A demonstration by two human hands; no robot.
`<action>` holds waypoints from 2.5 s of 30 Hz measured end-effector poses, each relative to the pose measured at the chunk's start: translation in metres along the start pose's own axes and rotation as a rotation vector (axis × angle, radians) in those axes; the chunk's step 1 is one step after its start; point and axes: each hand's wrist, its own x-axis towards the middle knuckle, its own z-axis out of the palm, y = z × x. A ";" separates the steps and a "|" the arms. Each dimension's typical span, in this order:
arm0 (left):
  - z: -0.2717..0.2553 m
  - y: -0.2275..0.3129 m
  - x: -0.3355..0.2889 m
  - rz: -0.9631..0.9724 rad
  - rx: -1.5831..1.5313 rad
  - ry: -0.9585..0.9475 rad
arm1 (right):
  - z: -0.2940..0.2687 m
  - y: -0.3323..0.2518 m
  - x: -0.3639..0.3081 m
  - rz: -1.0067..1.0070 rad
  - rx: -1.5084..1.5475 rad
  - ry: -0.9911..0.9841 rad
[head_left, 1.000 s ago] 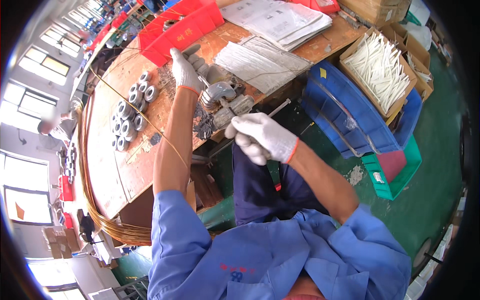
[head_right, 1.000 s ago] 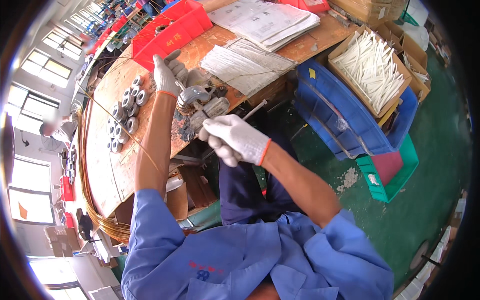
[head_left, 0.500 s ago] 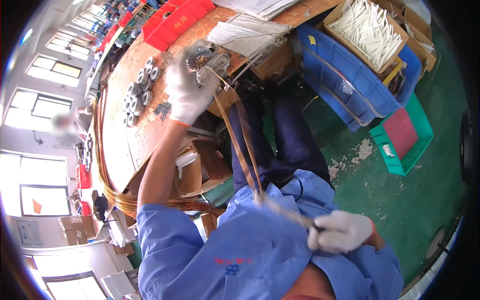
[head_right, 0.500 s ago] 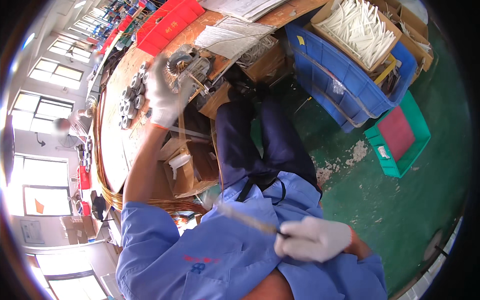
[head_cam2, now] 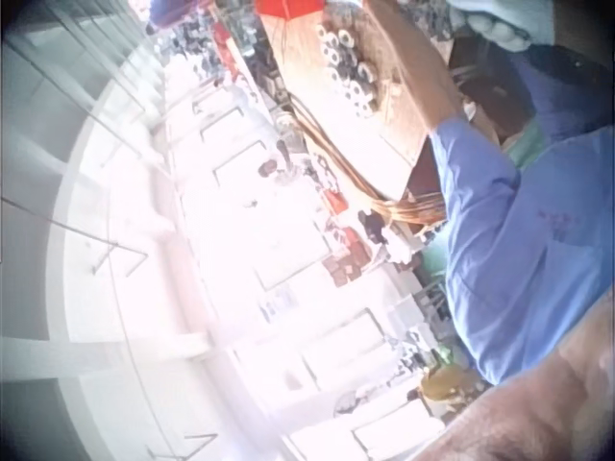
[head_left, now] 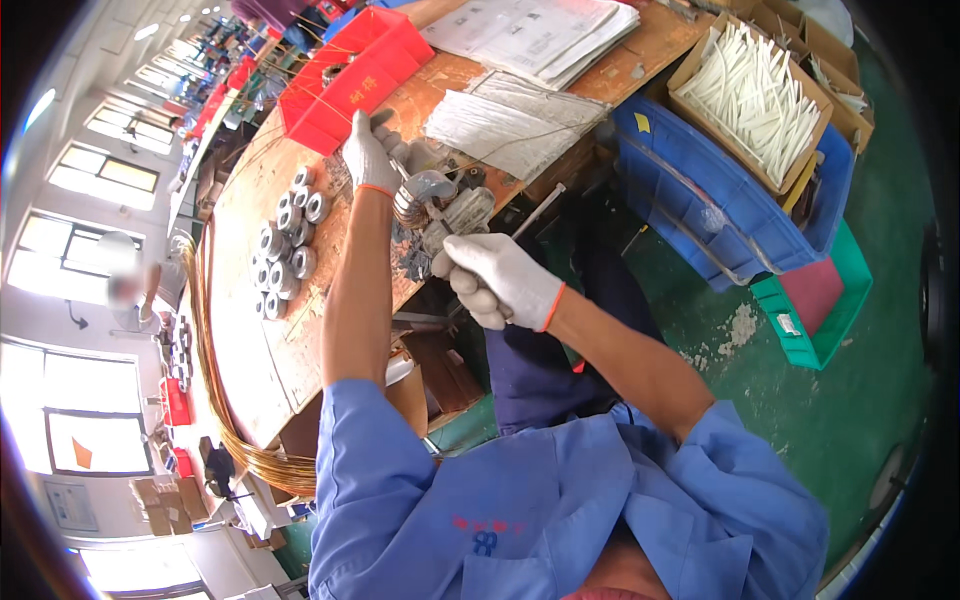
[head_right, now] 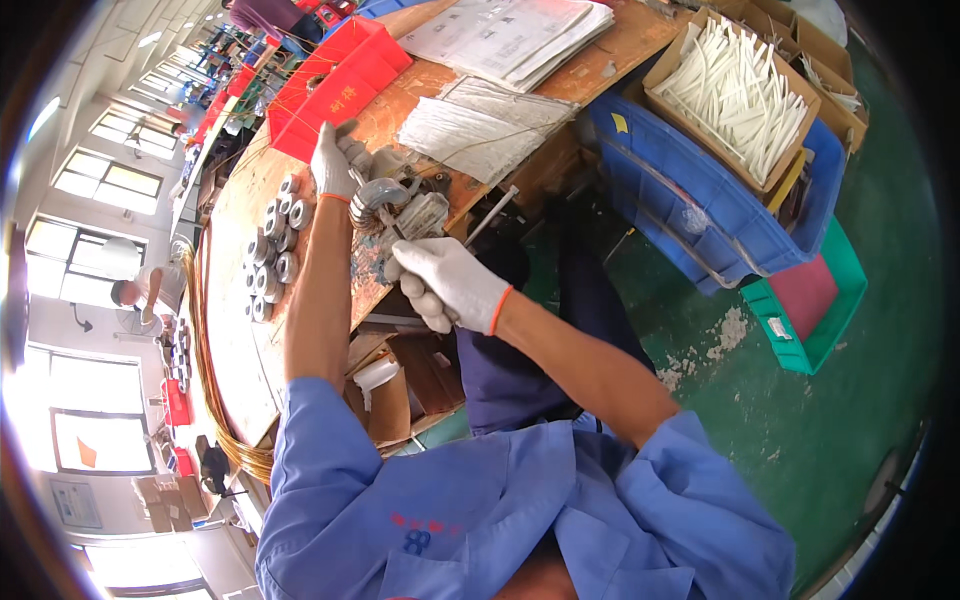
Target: Winding copper wire onto a metal core held in a vise using a guiding tool.
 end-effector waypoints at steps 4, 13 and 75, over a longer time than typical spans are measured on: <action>-0.001 0.017 -0.021 -0.039 0.315 0.152 | 0.009 0.006 -0.072 0.079 -0.141 0.114; 0.012 -0.009 -0.193 1.493 1.565 -0.200 | -0.029 0.017 -0.306 0.320 -0.340 -0.252; 0.121 0.023 -0.081 1.265 1.419 -0.739 | -0.093 0.050 -0.230 0.269 0.142 0.043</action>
